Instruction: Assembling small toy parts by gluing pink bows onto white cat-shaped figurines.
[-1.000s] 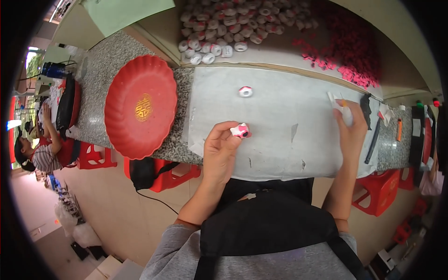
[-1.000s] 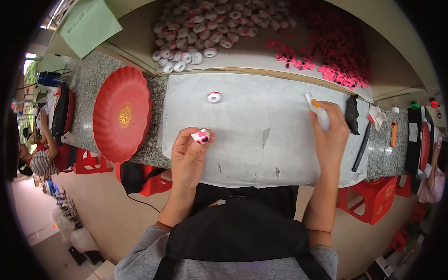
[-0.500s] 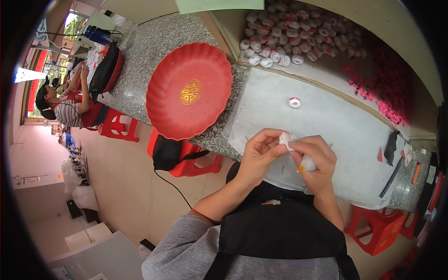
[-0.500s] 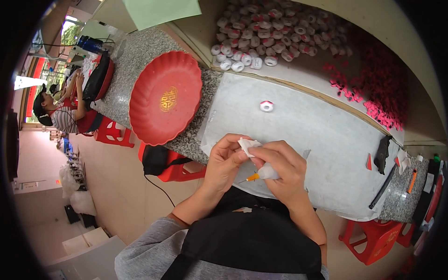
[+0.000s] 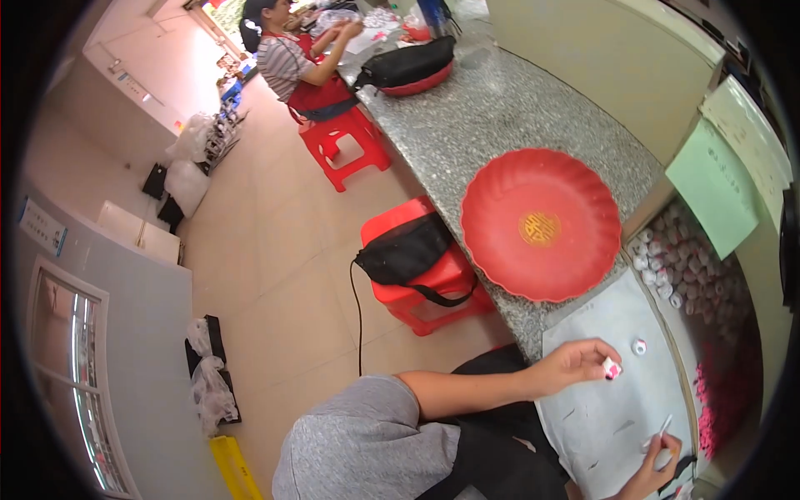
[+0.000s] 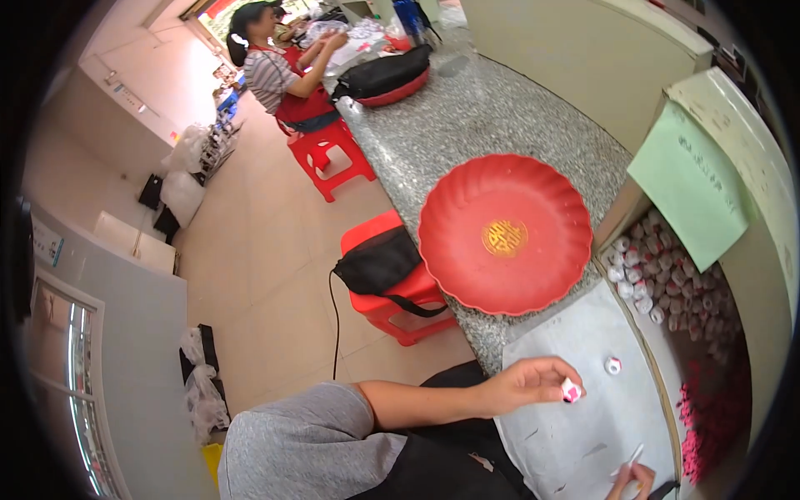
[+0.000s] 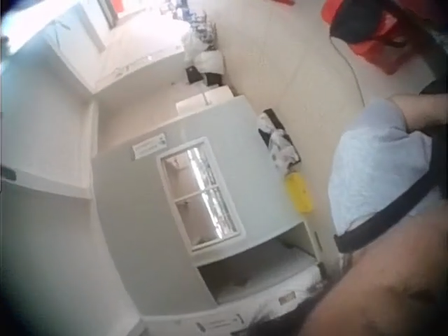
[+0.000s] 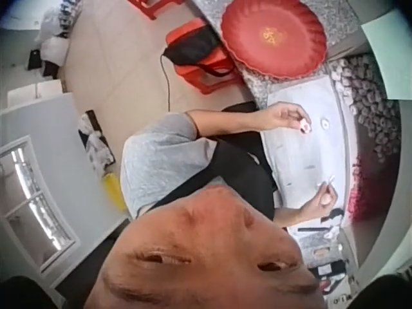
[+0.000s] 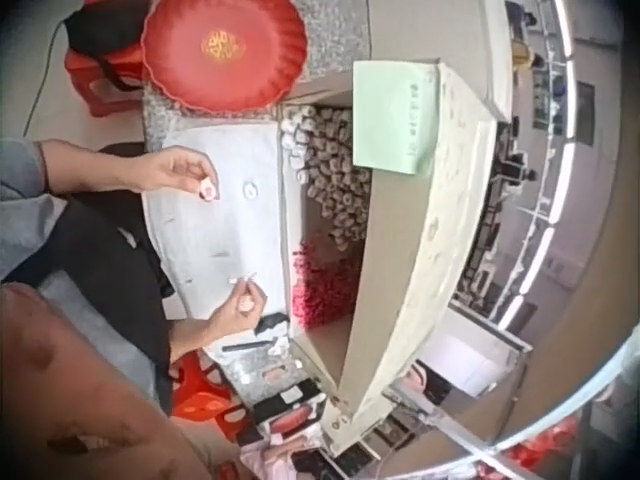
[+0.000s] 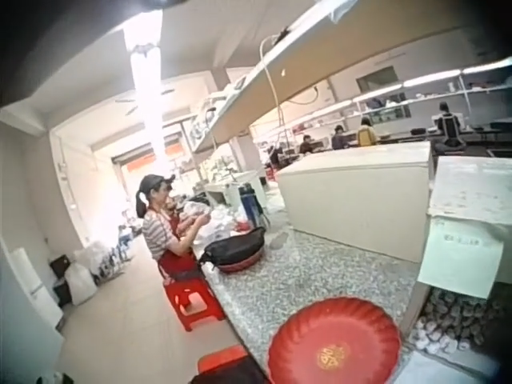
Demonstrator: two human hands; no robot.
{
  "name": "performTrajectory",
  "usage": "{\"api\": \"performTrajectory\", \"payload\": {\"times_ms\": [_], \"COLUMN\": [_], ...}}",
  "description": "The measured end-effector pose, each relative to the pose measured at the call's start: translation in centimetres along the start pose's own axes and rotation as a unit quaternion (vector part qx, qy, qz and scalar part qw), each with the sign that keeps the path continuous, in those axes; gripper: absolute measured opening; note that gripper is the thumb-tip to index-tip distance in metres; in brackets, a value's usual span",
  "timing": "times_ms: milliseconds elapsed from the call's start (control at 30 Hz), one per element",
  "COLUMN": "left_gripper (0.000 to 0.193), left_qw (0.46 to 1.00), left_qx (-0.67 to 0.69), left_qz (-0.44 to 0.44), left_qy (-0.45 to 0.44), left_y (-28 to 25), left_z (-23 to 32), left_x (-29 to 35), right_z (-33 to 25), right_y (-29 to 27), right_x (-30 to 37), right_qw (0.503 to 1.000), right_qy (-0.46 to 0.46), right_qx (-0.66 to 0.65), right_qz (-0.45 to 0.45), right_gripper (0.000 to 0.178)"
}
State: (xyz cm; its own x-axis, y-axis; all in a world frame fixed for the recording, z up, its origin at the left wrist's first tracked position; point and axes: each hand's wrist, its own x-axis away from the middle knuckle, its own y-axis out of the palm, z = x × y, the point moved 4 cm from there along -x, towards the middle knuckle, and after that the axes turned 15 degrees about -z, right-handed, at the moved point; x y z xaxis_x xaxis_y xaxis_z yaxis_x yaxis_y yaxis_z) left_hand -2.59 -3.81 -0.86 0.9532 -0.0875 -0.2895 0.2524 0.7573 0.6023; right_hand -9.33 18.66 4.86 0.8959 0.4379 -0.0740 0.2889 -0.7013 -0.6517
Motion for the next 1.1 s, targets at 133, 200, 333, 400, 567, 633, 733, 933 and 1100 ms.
{"api": "performTrajectory", "payload": {"times_ms": [133, 200, 333, 400, 567, 633, 733, 933, 1100], "left_gripper": [0.022, 0.022, 0.023, 0.023, 0.023, 0.023, 0.024, 0.025, 0.023], "left_qw": [1.000, 0.999, 0.999, 0.999, 0.997, 0.996, 0.990, 0.981, 0.974], "left_qx": [-0.006, -0.024, -0.025, -0.031, -0.064, -0.080, -0.138, -0.193, -0.225], "left_qz": [0.020, 0.029, 0.043, 0.025, 0.026, 0.031, 0.028, 0.025, 0.028], "left_qy": [0.006, -0.007, -0.020, -0.033, -0.033, -0.039, -0.033, 0.004, 0.012], "left_y": [-0.1, 0.0, 0.6, 0.8, 1.4, 1.7, 1.9, 2.3, 2.4], "left_z": [1.4, 1.4, 0.6, 0.2, -0.4, -0.5, -0.3, -0.5, -0.8], "left_x": [-0.5, -0.5, -1.1, -1.0, -0.5, -0.5, -0.5, -0.5, -0.5], "right_z": [0.0, -1.3, -5.6, -5.4, -4.6, -4.2, -3.7, -3.1, -2.7], "right_y": [-0.5, 2.5, 8.5, 9.6, 9.8, 9.8, 10.0, 10.5, 10.7], "right_x": [-1.4, -1.6, -3.0, -3.2, -2.6, -2.4, -2.0, -1.6, -1.5], "right_qw": [0.991, 0.985, 0.931, 0.903, 0.874, 0.870, 0.866, 0.852, 0.837], "right_qy": [0.003, 0.071, 0.005, 0.013, 0.021, 0.015, 0.007, 0.000, -0.003], "right_qx": [0.131, -0.153, -0.334, -0.400, -0.462, -0.473, -0.483, -0.511, -0.537], "right_qz": [0.025, 0.017, -0.146, -0.155, -0.152, -0.139, -0.131, -0.117, -0.111], "right_gripper": [0.030, 0.039, 0.038, 0.034, 0.027, 0.025, 0.024, 0.020, 0.019]}}
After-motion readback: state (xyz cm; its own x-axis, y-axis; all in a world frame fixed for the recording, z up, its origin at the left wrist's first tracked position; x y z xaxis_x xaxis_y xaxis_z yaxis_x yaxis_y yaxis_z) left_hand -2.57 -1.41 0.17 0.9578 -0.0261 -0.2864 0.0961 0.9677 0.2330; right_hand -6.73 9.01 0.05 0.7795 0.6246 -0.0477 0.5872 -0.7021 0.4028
